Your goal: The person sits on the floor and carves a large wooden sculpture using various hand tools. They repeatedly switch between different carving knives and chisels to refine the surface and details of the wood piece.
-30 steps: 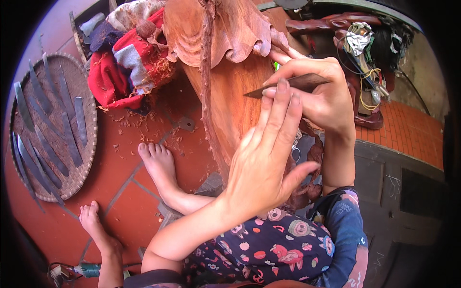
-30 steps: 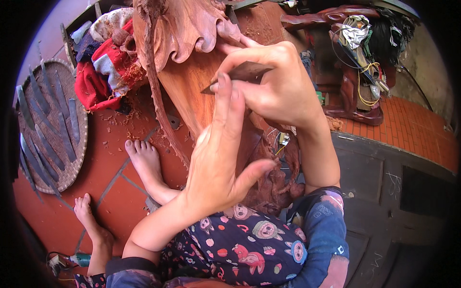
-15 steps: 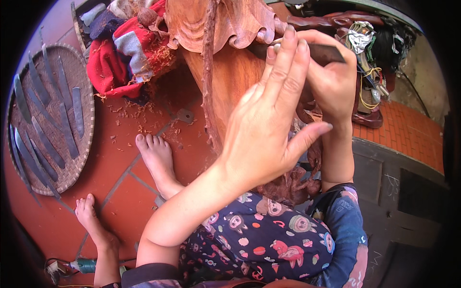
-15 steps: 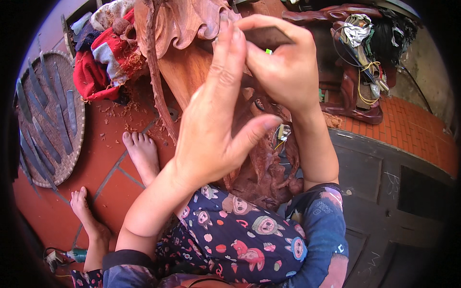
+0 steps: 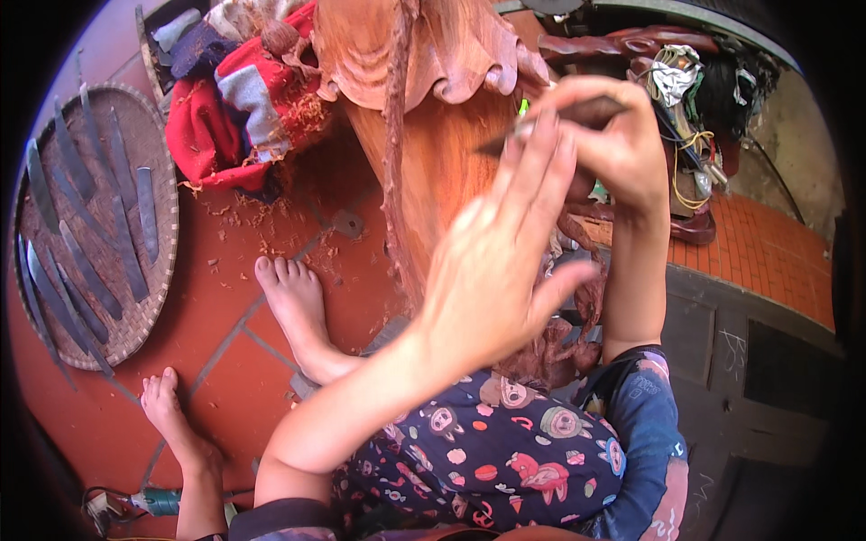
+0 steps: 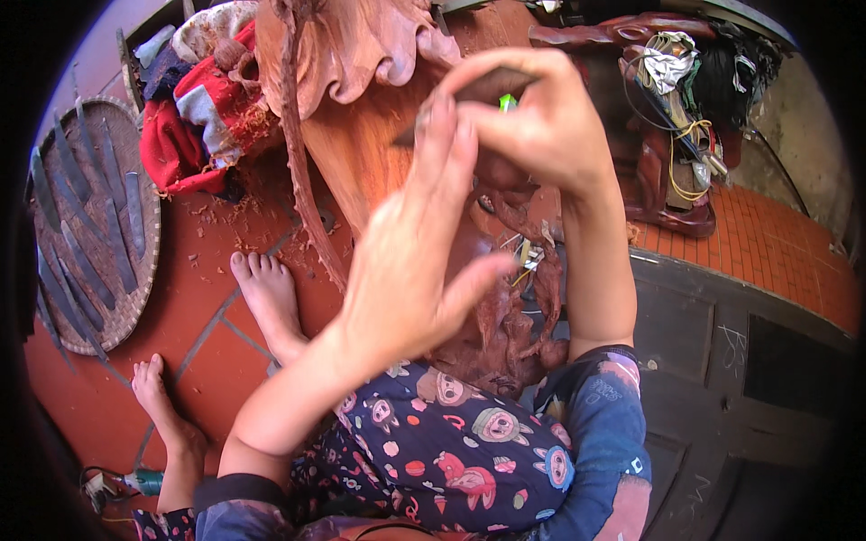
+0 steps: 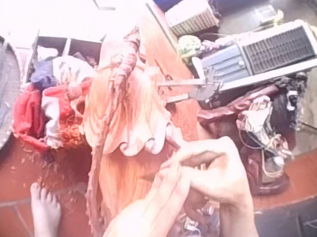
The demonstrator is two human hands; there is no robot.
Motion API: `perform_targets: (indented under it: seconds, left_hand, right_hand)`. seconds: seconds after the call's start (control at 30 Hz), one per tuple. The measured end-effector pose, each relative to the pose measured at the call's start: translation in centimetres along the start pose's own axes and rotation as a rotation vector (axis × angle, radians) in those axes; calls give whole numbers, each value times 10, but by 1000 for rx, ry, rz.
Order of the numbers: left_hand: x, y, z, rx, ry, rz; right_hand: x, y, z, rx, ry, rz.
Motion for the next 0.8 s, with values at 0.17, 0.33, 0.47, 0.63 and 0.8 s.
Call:
perform_targets:
  seconds: [0.17,0.33,0.47,0.63,0.8]
  left_hand:
    - [2,-2,1,-2,-43,22]
    - [-2,-7,-3,3,-66,-19]
    - [7,-1,-10,36,-30,97]
    - [4,8,-10,197,-359,-112]
    - [17,13,-5,3,-189,33]
  right_hand:
    - [0,2,-5,90,-22,-38]
    - [3,3,0,150,-33,78]
    - [-17,14,-2,235,48,-121]
    - [-33,29,-10,269,-38,-187]
    - [-40,31,-13,357,-66,-330]
Point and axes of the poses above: each hand's wrist, its own y-axis away from the middle knuckle, its own z-axis out of the palm, x = y × z, the point moved 4 cm from there along -y, towards the middle knuckle, and after that the axes turned 8 degrees about x, right-handed, at the moved point
